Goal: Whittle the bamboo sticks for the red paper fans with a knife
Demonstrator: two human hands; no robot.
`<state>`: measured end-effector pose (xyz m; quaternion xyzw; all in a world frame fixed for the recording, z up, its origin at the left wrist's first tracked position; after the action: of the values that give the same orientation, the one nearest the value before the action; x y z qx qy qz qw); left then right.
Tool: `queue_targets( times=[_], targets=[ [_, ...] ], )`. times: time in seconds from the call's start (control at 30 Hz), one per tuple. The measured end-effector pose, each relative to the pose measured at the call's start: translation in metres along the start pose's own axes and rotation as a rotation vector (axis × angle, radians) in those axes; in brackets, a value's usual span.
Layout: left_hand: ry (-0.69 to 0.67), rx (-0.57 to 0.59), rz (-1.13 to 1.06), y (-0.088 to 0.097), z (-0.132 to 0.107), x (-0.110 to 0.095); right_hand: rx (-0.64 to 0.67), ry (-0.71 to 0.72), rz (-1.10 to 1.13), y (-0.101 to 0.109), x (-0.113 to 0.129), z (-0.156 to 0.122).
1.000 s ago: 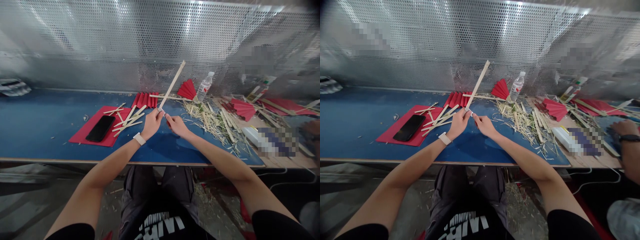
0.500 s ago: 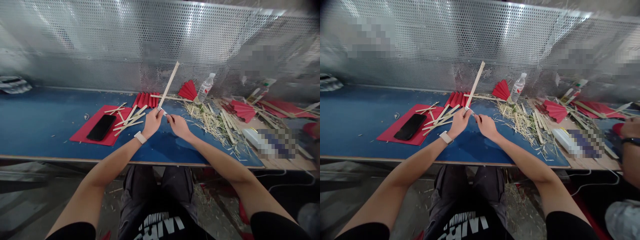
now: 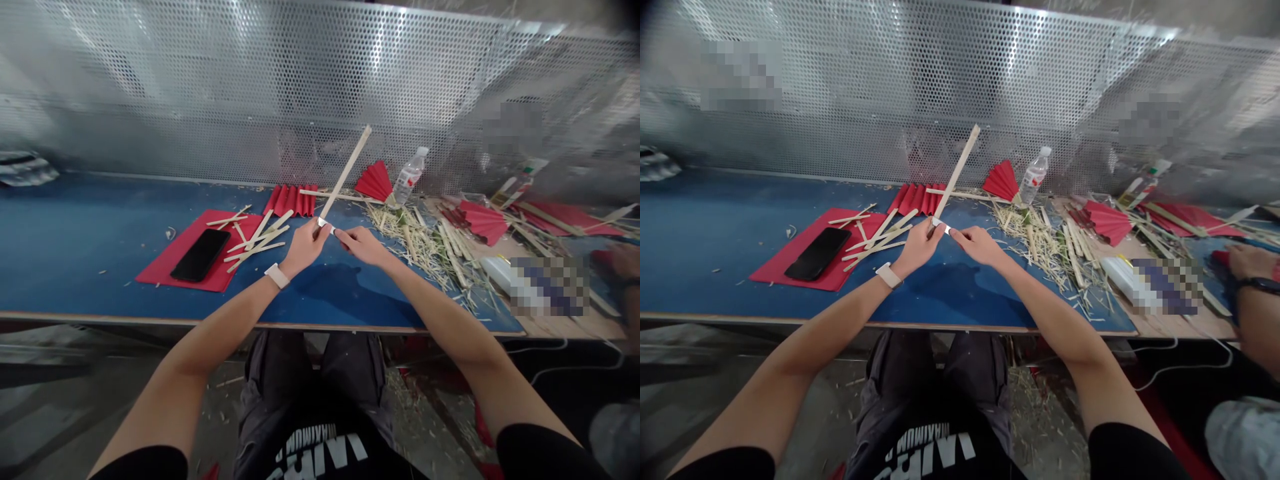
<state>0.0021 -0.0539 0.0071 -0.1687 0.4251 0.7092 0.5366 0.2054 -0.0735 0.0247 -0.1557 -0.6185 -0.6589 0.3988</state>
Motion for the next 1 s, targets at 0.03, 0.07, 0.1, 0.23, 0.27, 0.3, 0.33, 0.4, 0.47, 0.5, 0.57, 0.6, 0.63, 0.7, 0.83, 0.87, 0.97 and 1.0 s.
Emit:
queue_targets(
  times=[0.03,0.07,0.1,0.23,0.27,0.3,0.33,0.4,0.47,0.5,0.57,0.6,0.63,0.7,0.83,0.87,0.97,1.0],
  targets=[
    [-0.003,0.006,0.0,0.0,0.0,0.0,0.006,-0.001,0.011,0.001,0.0,0.0],
    [-0.005,0.013,0.0,-0.001,0.0,0.0,0.01,-0.005,0.025,0.002,0.001,-0.001],
    [-0.009,0.022,-0.002,-0.001,-0.001,0.0,0.014,-0.015,0.045,0.002,0.001,-0.001],
    [-0.017,0.052,-0.017,0.0,-0.001,0.001,0.045,-0.064,0.128,0.003,0.005,-0.004],
    [-0.016,0.055,-0.02,0.0,-0.001,0.002,0.053,-0.065,0.135,0.003,0.006,-0.005],
    [-0.014,0.059,-0.02,0.0,-0.001,0.003,0.057,-0.063,0.134,0.003,0.006,-0.005],
    [-0.011,0.062,-0.016,0.0,-0.001,0.003,0.053,-0.058,0.128,0.002,0.006,-0.005],
    [0.002,0.065,-0.006,0.0,0.0,0.005,0.024,-0.047,0.098,0.0,0.006,-0.005],
    [0.015,0.057,0.0,-0.001,0.001,0.006,-0.025,-0.039,0.062,-0.004,0.005,-0.004],
    [0.018,0.048,0.003,-0.001,0.002,0.006,-0.051,-0.037,0.047,-0.007,0.004,-0.003],
    [0.027,0.028,0.013,-0.001,0.002,0.006,-0.097,-0.042,0.035,-0.015,0.004,-0.002],
    [0.035,0.019,0.019,-0.001,0.002,0.007,-0.116,-0.049,0.045,-0.02,0.004,-0.002],
    [0.047,0.011,0.024,-0.002,0.002,0.007,-0.129,-0.058,0.065,-0.025,0.004,-0.002],
    [0.076,-0.005,0.032,-0.003,0.002,0.008,-0.146,-0.073,0.12,-0.034,0.005,-0.003],
    [0.115,-0.028,0.03,-0.007,0.002,0.01,-0.178,-0.067,0.169,-0.048,0.006,-0.003],
    [0.12,-0.03,0.018,-0.008,0.002,0.011,-0.187,-0.065,0.167,-0.051,0.007,-0.003],
    [0.135,-0.039,-0.018,-0.01,0.002,0.012,-0.204,-0.073,0.164,-0.054,0.007,-0.002],
    [0.136,-0.044,-0.022,-0.01,0.003,0.012,-0.203,-0.077,0.167,-0.053,0.007,-0.002]
  ],
)
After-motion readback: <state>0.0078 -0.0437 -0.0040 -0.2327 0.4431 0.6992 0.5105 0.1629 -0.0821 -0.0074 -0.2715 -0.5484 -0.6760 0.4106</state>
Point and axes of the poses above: each hand's wrist, its own z-axis towards the middle knuckle, its own y-axis out of the back of the hand, x = y × z, the point moved 1 cm from there along z, towards the middle knuckle
